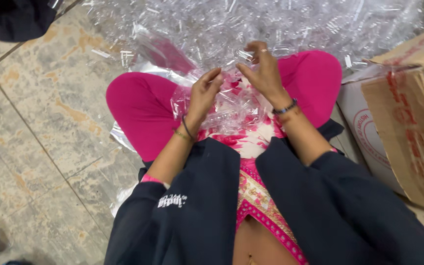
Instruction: The person sits on the floor and repeatedly pulls apart sections of bubble wrap by hand, separating the plastic film from the air-filled tubes. The separated pieces are placed into a pile on the floor.
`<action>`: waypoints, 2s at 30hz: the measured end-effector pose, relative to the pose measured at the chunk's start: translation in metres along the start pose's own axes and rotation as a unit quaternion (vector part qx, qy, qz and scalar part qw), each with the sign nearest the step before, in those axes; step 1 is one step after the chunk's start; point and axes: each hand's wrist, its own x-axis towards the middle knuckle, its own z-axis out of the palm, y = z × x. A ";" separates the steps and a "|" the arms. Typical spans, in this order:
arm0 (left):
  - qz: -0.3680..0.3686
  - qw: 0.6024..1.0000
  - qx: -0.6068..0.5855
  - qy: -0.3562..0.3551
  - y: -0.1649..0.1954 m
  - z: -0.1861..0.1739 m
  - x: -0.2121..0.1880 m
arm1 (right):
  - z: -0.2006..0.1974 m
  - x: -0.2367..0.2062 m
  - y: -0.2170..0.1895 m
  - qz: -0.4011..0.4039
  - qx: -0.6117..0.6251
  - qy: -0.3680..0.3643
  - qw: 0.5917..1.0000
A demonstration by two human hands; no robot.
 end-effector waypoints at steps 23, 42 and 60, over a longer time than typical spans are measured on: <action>-0.119 0.901 -0.411 -0.066 -0.008 0.013 0.034 | -0.001 -0.017 -0.067 -0.157 0.046 0.160 0.974; 0.045 0.997 -0.002 0.067 -0.021 -0.029 0.007 | -0.009 0.002 0.043 -0.003 -0.183 0.022 0.983; -0.076 0.956 -0.277 -0.063 0.033 0.028 0.037 | -0.019 -0.009 -0.060 -0.060 0.105 0.088 0.989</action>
